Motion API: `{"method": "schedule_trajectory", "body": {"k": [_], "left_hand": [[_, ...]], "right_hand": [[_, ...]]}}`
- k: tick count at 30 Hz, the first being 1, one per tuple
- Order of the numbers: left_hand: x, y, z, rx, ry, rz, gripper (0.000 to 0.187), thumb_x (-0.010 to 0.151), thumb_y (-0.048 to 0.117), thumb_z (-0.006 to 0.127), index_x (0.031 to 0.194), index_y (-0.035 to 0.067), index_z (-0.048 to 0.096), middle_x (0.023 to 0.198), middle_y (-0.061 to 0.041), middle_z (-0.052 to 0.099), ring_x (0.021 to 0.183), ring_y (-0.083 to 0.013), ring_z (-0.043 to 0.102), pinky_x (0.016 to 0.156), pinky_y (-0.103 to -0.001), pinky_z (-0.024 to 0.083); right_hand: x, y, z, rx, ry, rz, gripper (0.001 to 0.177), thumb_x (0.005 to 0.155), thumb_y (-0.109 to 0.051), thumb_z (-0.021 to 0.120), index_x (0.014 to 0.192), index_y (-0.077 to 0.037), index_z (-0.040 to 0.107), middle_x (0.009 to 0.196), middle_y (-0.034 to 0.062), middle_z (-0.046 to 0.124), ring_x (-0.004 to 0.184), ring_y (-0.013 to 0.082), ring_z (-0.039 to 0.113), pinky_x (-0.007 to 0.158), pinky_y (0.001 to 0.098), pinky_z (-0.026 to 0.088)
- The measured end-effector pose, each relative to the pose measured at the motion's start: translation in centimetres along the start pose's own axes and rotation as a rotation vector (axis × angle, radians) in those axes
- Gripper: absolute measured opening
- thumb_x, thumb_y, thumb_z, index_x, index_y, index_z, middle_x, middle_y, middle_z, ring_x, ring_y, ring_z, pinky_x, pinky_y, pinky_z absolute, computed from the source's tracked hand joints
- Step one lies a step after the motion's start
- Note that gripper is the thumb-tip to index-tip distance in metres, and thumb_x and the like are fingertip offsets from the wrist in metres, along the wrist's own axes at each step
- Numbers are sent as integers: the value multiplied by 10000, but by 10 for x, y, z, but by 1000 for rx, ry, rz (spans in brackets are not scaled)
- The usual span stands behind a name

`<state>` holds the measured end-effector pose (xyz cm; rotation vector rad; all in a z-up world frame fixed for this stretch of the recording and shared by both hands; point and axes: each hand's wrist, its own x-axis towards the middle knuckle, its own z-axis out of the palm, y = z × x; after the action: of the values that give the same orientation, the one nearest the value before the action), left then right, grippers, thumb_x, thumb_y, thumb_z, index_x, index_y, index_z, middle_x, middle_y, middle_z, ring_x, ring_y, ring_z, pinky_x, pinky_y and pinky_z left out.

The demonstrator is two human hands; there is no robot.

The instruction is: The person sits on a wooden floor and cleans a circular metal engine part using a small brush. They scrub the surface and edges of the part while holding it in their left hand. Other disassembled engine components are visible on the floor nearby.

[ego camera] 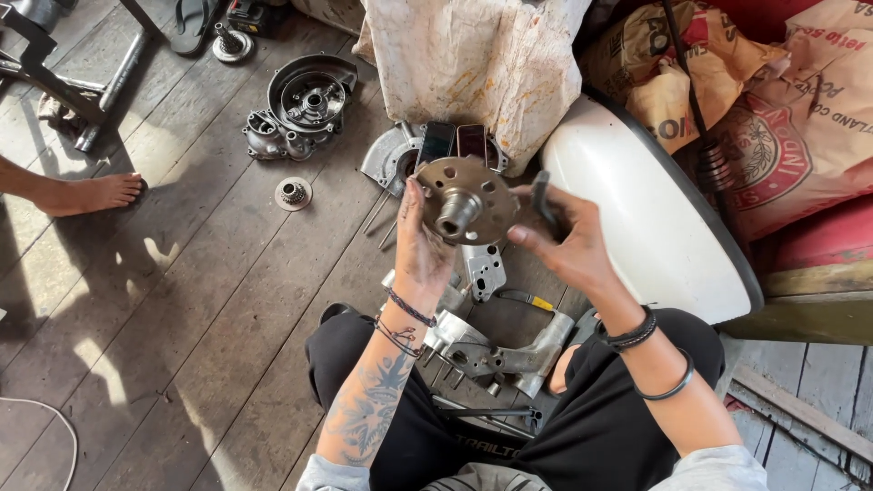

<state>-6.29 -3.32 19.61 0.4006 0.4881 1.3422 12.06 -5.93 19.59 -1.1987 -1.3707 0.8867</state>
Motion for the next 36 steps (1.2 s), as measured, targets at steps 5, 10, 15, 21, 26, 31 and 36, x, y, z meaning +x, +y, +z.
{"method": "schedule_trajectory", "body": {"k": [5,10,15,21,26,31,36], "left_hand": [[2,-13,-8,-47,-85,-58,399,1018,429,599,1311,158,591,1255,-100,635,1184,-284,622,1085,-442,475],[12,-38,-64,488,-58,37,502,697,195,959,1115,42,726,973,-62,728,892,-147,688,828,-287,594],[-3,-12,10,512,-80,73,750,541,96,992,1180,-90,649,948,-156,694,911,-195,664,828,-302,594],[4,-19,-3,453,-93,168,618,576,62,976,1122,-14,696,976,-125,715,925,-154,654,833,-297,603],[7,-7,-2,494,-124,265,636,641,112,959,1197,19,664,1070,-139,720,1003,-160,650,898,-308,581],[9,-7,-2,553,-196,410,583,622,150,964,1125,-12,716,983,-163,732,936,-143,643,824,-332,588],[17,-7,-21,556,-219,456,478,639,122,947,1048,-13,740,887,-132,715,846,-115,633,761,-295,589]], "right_hand": [[6,14,3,-2,59,53,97,906,-123,831,922,-78,746,669,-2,607,561,25,473,497,171,334],[10,44,-24,-69,152,-2,211,944,-203,836,1048,-26,785,801,68,716,803,64,516,674,252,479],[10,5,-22,-170,168,-81,176,970,-176,809,1074,-36,785,791,85,732,753,68,593,690,215,473],[10,-15,-34,-244,141,-215,437,1039,-312,612,1358,-36,496,791,76,643,503,68,425,506,217,311],[-3,-4,-10,-335,108,-190,198,1063,-97,542,1230,-39,454,691,127,637,533,173,524,515,281,402],[9,10,-8,-205,63,-96,105,990,-76,713,975,-38,616,623,64,672,523,124,585,518,238,469],[6,20,0,-177,115,-109,157,977,-78,739,904,-29,610,604,87,658,503,132,593,505,238,470]]}}
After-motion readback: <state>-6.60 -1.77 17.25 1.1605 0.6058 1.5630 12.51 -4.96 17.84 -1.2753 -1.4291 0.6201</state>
